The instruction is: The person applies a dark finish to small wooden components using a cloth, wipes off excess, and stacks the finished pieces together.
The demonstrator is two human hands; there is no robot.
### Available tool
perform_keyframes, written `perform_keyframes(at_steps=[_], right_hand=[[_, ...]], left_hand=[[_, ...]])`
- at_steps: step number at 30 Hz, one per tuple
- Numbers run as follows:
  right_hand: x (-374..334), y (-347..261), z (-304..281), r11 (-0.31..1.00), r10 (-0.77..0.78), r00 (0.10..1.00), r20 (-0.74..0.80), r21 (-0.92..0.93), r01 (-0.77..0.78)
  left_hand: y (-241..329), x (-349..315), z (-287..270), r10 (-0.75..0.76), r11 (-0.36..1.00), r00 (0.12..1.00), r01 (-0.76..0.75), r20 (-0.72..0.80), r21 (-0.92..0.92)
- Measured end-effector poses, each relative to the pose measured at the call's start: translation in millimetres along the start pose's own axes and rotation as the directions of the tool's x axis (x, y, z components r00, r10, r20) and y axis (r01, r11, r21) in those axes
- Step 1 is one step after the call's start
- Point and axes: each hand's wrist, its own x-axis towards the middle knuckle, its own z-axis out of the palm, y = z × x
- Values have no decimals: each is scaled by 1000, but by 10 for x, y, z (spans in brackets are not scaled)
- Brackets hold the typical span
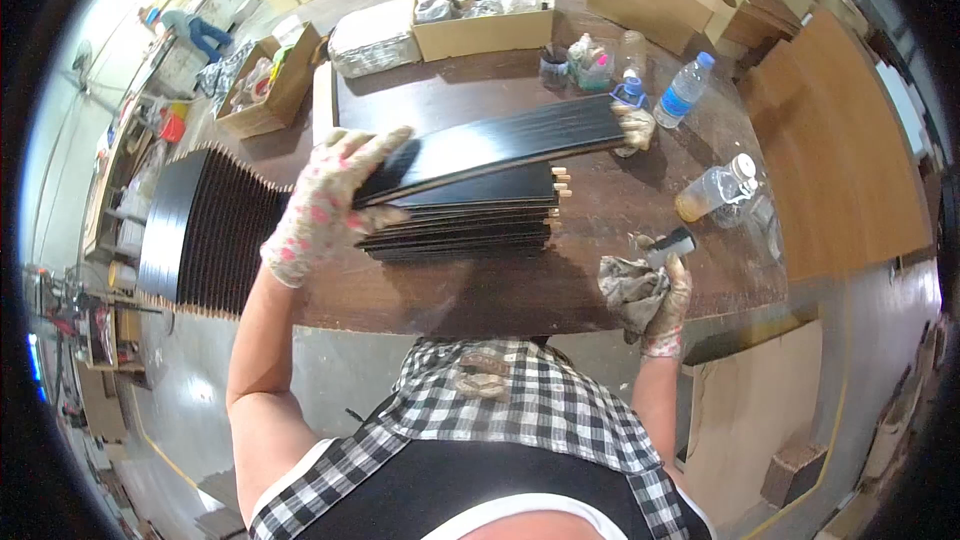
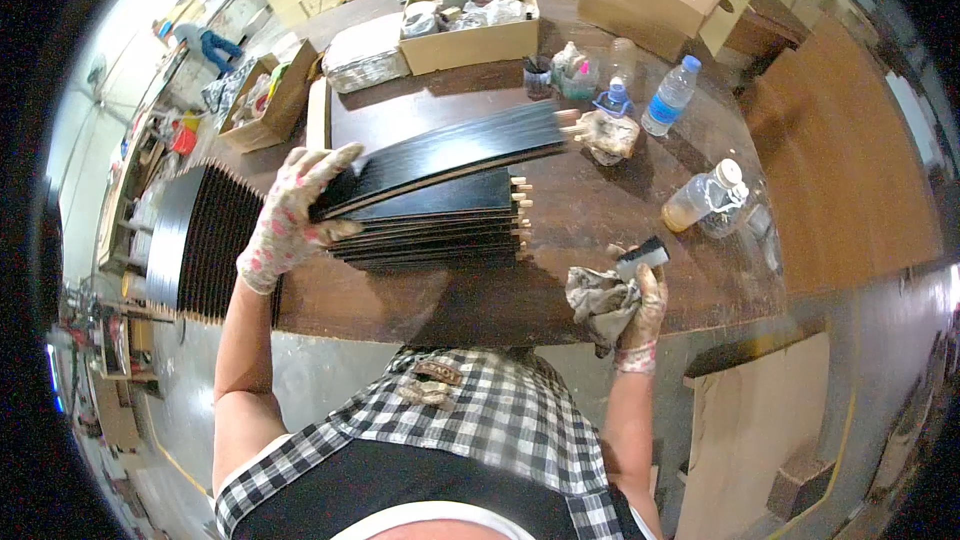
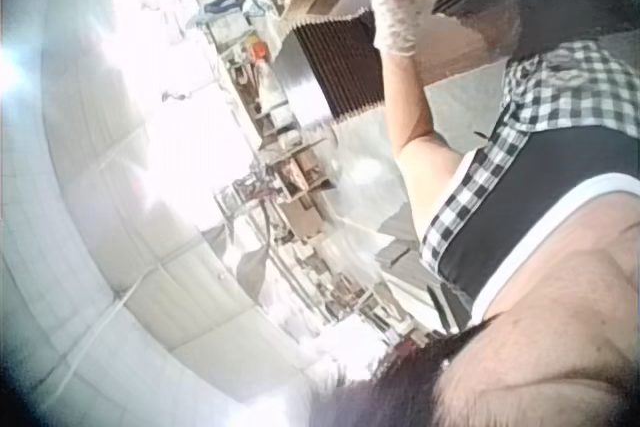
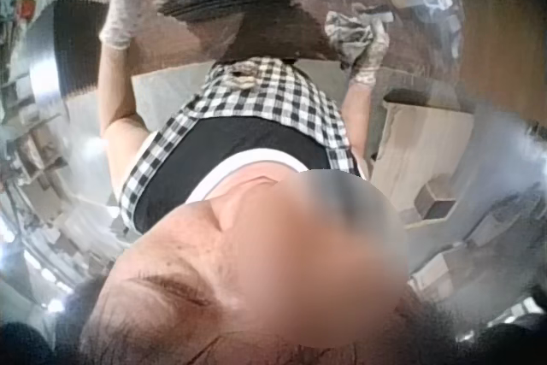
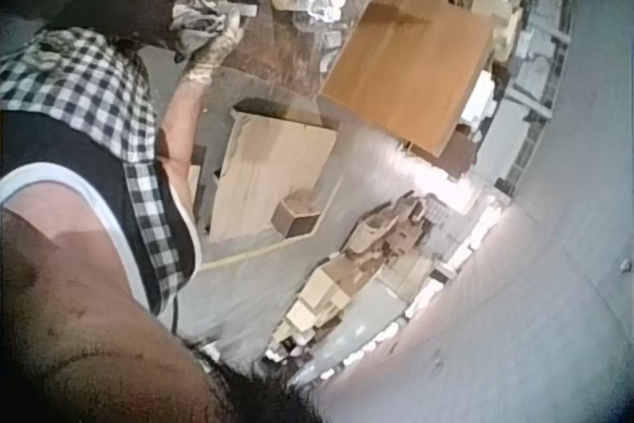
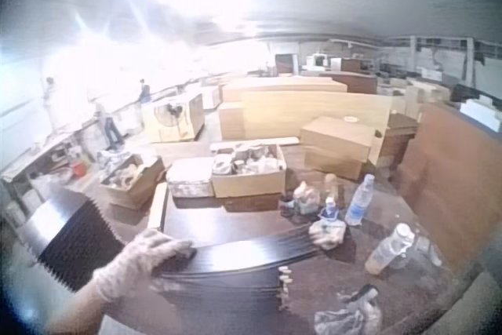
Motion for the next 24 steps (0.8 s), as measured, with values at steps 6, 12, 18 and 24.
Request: perform_keyframes(at_steps=[6, 12, 18, 24], right_hand=[[-29, 224, 120, 997, -70, 993, -92, 31, 73], [-274, 184, 399, 994, -81, 985, -155, -88, 68], [-473, 341, 381, 993, -100, 976, -195, -81, 85], [-823, 325, 535, 991, -53, 997, -63, 123, 61]], left_hand=[[-493, -133, 255, 46, 997, 996, -51, 80, 55], [-539, -21, 356, 59, 991, 989, -41, 137, -129], [-538, 38, 448, 15, 999, 968, -7, 249, -36], [-41, -92, 538, 408, 815, 907, -413, -104, -407]])
